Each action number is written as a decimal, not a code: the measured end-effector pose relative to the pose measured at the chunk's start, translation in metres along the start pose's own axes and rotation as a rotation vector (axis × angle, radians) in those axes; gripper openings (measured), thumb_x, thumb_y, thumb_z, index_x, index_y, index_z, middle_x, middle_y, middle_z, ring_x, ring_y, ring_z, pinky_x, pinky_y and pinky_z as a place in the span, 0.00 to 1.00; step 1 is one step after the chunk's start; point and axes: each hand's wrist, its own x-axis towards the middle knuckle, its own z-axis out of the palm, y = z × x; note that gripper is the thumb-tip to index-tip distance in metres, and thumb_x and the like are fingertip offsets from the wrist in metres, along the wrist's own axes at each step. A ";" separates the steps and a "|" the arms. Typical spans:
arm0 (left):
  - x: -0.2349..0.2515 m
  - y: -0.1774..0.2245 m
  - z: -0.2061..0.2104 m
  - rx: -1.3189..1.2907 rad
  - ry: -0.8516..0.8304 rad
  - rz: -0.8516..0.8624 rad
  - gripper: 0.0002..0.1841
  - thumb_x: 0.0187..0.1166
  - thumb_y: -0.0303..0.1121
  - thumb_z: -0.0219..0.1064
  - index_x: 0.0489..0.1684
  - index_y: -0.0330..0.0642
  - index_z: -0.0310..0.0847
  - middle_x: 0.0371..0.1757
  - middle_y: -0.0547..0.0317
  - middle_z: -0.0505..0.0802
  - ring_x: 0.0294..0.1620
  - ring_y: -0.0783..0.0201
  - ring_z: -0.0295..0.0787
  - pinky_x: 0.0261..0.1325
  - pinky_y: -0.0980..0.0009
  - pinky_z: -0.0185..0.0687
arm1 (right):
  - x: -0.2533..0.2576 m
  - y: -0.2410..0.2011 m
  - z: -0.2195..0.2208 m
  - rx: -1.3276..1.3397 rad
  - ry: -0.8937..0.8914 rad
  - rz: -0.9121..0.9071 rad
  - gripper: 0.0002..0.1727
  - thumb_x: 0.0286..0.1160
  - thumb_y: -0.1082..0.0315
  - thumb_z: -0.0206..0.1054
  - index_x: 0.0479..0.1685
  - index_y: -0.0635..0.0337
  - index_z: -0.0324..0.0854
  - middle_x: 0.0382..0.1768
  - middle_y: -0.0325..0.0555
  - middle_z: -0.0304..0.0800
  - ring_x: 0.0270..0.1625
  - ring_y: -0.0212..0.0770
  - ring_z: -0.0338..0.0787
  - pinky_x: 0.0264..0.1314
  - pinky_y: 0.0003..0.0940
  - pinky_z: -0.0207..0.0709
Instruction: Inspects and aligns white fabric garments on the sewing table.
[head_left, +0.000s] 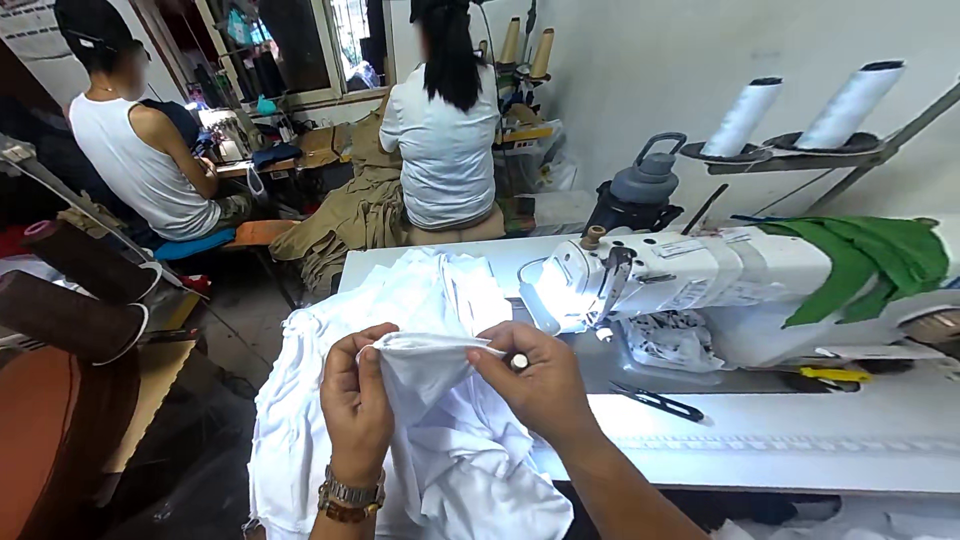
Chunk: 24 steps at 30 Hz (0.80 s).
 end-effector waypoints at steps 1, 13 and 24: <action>-0.001 0.004 0.003 -0.076 0.001 -0.069 0.09 0.90 0.29 0.52 0.51 0.51 0.80 0.54 0.72 0.95 0.53 0.77 0.92 0.54 0.77 0.89 | -0.002 0.002 0.002 0.020 0.022 0.033 0.02 0.67 0.70 0.73 0.31 0.56 0.86 0.33 0.32 0.90 0.28 0.17 0.81 0.28 0.11 0.75; -0.013 -0.006 0.008 -0.365 -0.190 -0.495 0.18 0.89 0.30 0.44 0.40 0.52 0.84 0.25 0.72 0.84 0.28 0.79 0.81 0.36 0.81 0.81 | -0.019 0.015 0.013 0.287 -0.077 0.112 0.26 0.66 0.77 0.72 0.64 0.52 0.70 0.32 0.30 0.90 0.26 0.21 0.82 0.30 0.14 0.78; -0.018 -0.031 0.011 0.216 -0.463 -0.233 0.02 0.73 0.33 0.75 0.36 0.48 0.89 0.32 0.71 0.91 0.29 0.79 0.85 0.34 0.81 0.82 | -0.030 0.026 0.011 0.148 -0.123 0.146 0.20 0.71 0.74 0.68 0.62 0.53 0.72 0.33 0.31 0.90 0.30 0.21 0.85 0.33 0.16 0.80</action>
